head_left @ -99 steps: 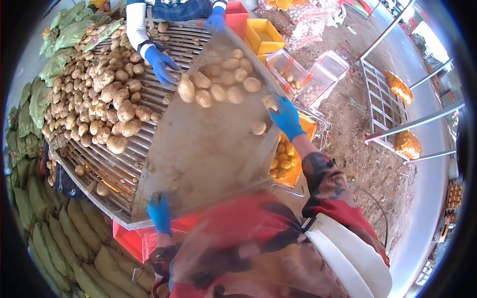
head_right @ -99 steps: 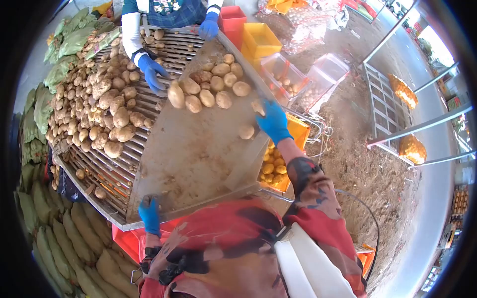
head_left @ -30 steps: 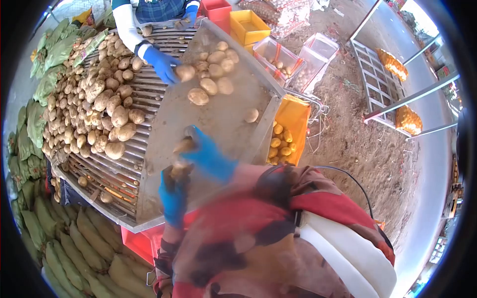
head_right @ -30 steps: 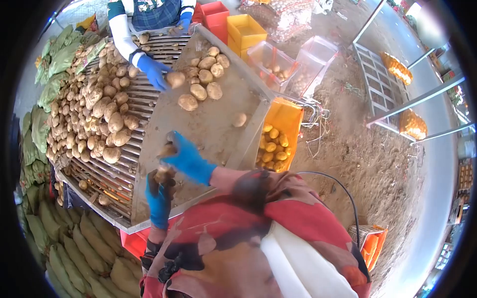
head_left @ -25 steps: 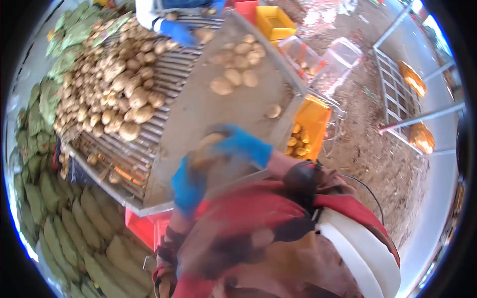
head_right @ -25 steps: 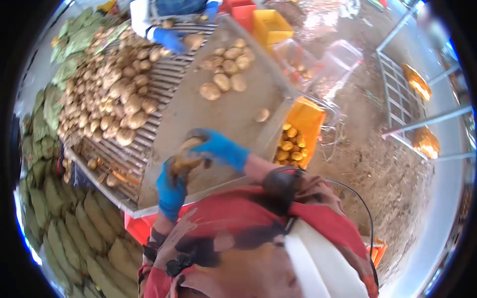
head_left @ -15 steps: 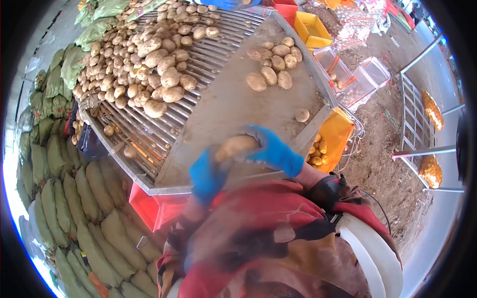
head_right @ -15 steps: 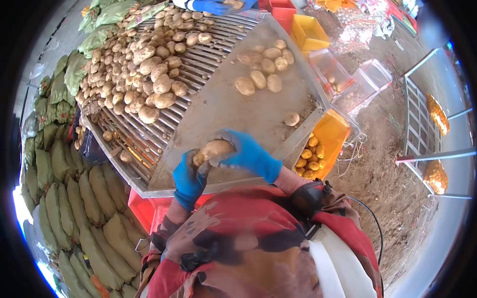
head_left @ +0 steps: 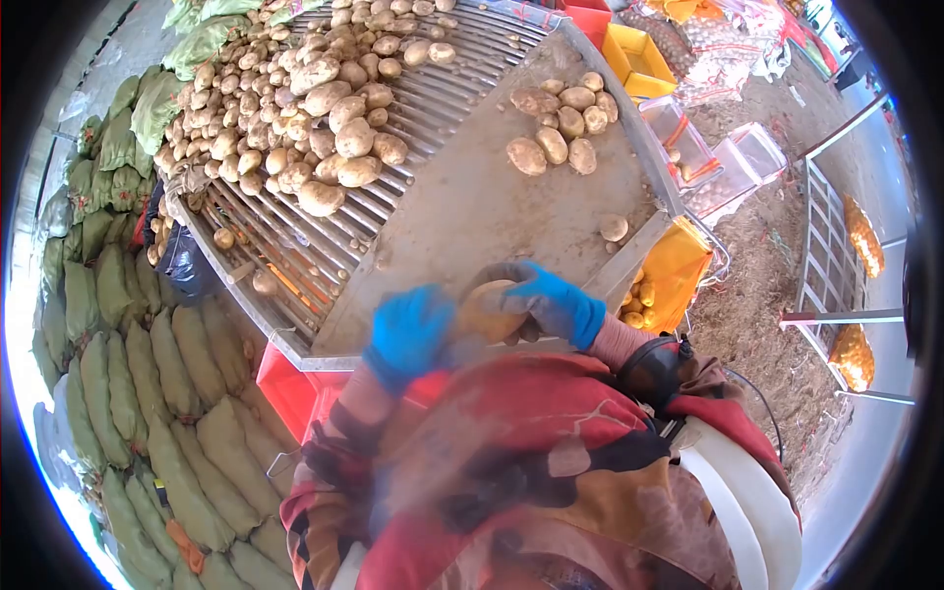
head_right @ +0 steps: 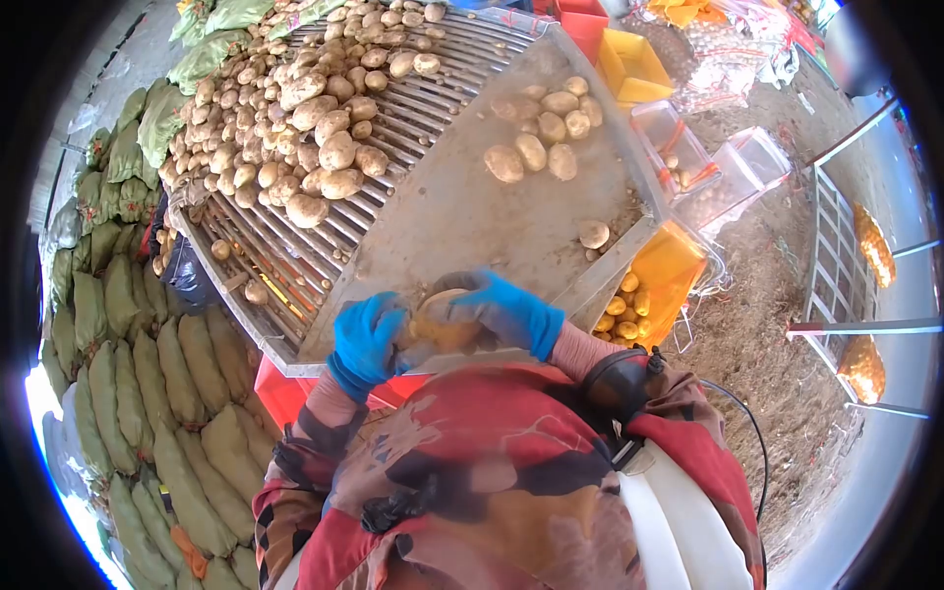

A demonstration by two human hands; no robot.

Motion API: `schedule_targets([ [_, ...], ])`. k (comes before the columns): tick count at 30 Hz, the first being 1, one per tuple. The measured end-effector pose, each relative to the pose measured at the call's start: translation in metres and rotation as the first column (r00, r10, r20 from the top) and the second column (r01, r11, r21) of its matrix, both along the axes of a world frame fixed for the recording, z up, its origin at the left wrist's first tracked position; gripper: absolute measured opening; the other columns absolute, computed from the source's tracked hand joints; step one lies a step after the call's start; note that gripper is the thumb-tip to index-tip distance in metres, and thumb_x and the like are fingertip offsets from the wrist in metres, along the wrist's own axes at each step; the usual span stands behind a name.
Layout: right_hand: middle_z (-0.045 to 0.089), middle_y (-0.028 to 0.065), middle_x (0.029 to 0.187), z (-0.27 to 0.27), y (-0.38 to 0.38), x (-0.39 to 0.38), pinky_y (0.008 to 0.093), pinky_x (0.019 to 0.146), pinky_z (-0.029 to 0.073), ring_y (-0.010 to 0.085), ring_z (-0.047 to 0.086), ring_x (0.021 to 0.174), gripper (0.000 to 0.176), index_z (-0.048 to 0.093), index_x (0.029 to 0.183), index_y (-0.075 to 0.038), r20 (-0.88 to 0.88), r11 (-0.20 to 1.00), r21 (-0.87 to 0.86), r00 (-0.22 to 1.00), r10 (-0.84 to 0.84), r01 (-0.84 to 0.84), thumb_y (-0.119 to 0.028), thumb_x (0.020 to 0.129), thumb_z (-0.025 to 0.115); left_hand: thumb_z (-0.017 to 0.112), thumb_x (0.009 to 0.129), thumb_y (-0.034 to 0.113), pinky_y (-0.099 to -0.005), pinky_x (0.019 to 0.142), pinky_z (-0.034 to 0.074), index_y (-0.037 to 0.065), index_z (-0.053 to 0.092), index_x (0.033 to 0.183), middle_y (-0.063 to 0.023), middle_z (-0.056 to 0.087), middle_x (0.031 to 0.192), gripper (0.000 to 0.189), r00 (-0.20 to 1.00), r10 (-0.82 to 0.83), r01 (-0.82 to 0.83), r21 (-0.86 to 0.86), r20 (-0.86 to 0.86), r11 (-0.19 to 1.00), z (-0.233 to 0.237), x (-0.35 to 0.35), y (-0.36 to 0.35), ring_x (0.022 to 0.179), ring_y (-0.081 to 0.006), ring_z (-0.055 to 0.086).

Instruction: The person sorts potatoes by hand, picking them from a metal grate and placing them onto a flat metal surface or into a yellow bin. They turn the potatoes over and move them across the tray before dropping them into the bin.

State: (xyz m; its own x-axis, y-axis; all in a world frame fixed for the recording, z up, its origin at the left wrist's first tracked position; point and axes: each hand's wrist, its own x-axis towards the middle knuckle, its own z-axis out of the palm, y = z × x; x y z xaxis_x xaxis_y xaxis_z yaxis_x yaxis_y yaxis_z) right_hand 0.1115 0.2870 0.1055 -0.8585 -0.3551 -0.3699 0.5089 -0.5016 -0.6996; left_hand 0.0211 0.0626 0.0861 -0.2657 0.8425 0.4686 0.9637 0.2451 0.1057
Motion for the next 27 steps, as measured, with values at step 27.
schedule_targets([
  [27, 0.06, -0.0001, 0.082, -0.052, -0.026, -0.022, 0.0245, 0.066, 0.045, 0.0065, 0.052, 0.076, 0.028, 0.064, 0.103, -0.001, -0.283, 0.968, 0.189, 0.953, -0.109, 0.167, -0.023, 0.086, 0.07, 0.063, 0.088, 0.039, -0.0329, 0.05, 0.045, 0.003, 0.06, 0.086, -0.0097, 0.059, 0.073, 0.036, 0.636, 0.038, -0.233, 0.145, 0.771, 0.962, -0.039, 0.005, -0.006, 0.054, -0.0198, 0.058],
])
